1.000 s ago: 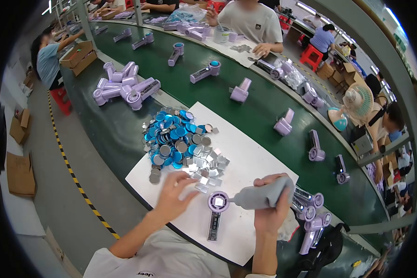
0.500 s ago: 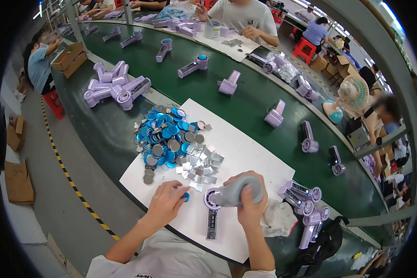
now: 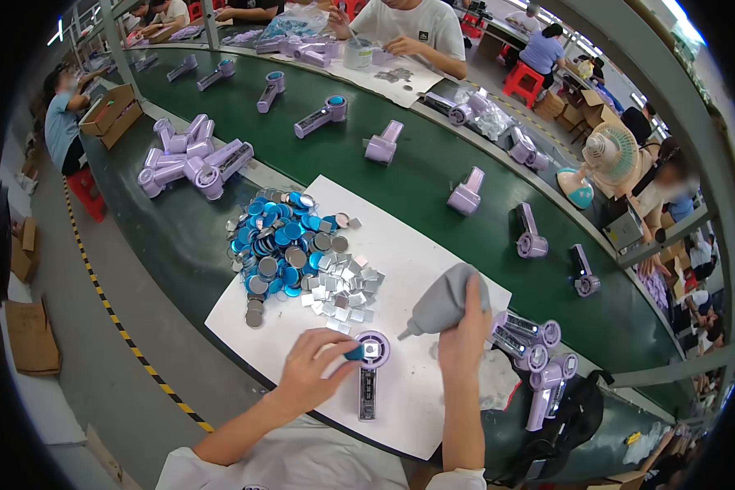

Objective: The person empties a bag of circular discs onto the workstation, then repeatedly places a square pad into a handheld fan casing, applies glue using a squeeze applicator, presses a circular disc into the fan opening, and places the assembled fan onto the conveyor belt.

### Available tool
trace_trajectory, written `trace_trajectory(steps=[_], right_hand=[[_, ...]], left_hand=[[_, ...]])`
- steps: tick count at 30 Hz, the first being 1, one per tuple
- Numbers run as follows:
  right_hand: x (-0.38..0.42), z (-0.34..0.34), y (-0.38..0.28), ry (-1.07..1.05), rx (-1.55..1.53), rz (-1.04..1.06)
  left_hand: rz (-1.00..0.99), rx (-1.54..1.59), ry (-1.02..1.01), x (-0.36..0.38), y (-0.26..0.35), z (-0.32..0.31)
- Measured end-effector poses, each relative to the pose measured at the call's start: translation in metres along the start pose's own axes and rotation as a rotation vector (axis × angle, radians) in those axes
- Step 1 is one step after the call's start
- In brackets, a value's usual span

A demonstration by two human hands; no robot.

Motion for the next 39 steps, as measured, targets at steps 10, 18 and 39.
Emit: trace_trajectory(steps=[10, 18, 39], right_hand=[[-0.019, -0.031, -0.001, -0.19, 1.018, 0.859], [0.091, -0.007, 0.038, -0.55, 0.914, 0.32], [0.152, -0.02, 0.009, -0.837, 0.157, 0.351]], left_hand=[[0.16, -0.009, -0.261, -0.007, -0.001, -0.039], [0.595, 0.093, -0.347, 0.027, -0.036, -0.045], [0.177, 0.384, -0.086, -0.003, 0.047, 0.009]])
Point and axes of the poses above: each hand's wrist, its own x-axis away from the middle knuckle, its own z-axis out of the back of the hand, y = z × x, the point moved 10 cm from there along -x, towards the middle knuckle, and after that the axes turned 9 degrees about y, right-handed, at the moved point
